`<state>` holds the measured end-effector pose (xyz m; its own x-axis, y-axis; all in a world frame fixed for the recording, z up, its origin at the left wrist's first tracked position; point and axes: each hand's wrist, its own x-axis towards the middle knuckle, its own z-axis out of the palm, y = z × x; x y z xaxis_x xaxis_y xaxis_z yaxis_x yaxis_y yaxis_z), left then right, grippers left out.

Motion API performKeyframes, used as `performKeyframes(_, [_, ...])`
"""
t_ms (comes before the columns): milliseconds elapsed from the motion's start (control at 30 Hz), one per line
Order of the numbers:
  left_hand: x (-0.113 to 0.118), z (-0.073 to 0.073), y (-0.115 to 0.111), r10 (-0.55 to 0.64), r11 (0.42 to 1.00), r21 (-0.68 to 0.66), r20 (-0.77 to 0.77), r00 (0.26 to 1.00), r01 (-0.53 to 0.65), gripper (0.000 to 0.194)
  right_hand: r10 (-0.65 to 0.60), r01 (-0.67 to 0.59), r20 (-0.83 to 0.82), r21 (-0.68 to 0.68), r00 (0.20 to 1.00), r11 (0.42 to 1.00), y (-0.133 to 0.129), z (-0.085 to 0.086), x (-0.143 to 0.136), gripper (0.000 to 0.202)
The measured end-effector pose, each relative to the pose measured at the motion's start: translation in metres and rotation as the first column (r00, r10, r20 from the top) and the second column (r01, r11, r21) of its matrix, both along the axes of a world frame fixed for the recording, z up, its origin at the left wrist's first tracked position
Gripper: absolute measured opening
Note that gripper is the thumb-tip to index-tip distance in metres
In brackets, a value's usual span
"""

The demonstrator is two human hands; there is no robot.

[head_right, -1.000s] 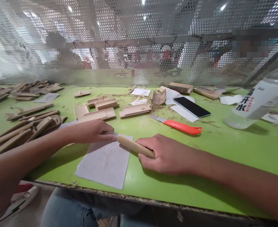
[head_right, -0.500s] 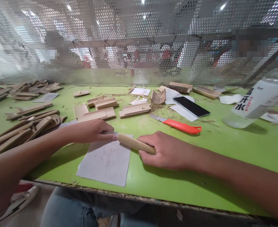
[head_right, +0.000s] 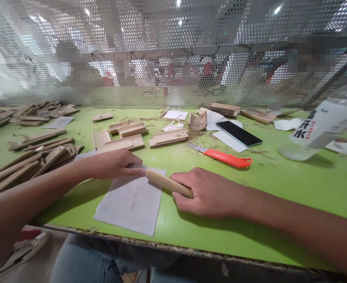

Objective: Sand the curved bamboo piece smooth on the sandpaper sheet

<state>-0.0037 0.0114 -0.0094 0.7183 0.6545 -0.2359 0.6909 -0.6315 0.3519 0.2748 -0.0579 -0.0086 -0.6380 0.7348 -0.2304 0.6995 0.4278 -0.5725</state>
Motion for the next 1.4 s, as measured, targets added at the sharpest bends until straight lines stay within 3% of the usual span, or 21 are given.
performKeyframes(400, [0.0005,-0.0007,-0.0008,0.009,1.0,0.008,-0.004,1.0,-0.009,0.049,-0.024,0.024,-0.011,-0.029,1.0,0.999,0.0012,0.0001,0.0021,0.017])
performKeyframes(600, [0.0002,-0.0007,0.0007,-0.002,1.0,0.015,-0.015,1.0,0.002,0.05,0.041,-0.043,-0.028,-0.056,0.999,0.998,-0.0028,-0.0012,0.0013,0.014])
performKeyframes(733, [0.0006,0.0001,0.0005,0.008,1.0,0.009,-0.018,1.0,-0.008,0.051,-0.007,0.007,-0.003,-0.011,1.0,1.0,-0.0032,0.001,-0.0001,0.01])
performKeyframes(900, [0.0005,0.0006,-0.0004,0.002,1.0,-0.002,0.003,1.0,-0.002,0.049,0.038,-0.038,-0.007,-0.085,0.999,0.996,-0.0025,0.0036,-0.0008,0.016])
performKeyframes(1033, [-0.0004,-0.0001,-0.0005,0.008,1.0,0.003,0.0,1.0,-0.008,0.049,-0.027,0.026,-0.017,-0.034,1.0,0.999,-0.0014,0.0028,-0.0005,0.014])
performKeyframes(1167, [-0.0009,0.0,-0.0004,-0.005,1.0,0.01,-0.006,1.0,0.005,0.048,0.039,-0.041,-0.016,-0.114,0.999,0.993,-0.0022,0.0029,-0.0009,0.015])
performKeyframes(1333, [-0.0006,0.0003,-0.0009,-0.006,1.0,0.014,-0.021,1.0,0.006,0.049,-0.049,0.049,0.003,-0.025,0.999,0.998,-0.0009,0.0044,-0.0008,0.015])
performKeyframes(1400, [-0.0004,0.0006,-0.001,-0.009,1.0,0.01,-0.021,1.0,0.009,0.049,-0.009,0.01,0.013,-0.056,1.0,0.998,-0.0017,0.0045,-0.0011,0.015])
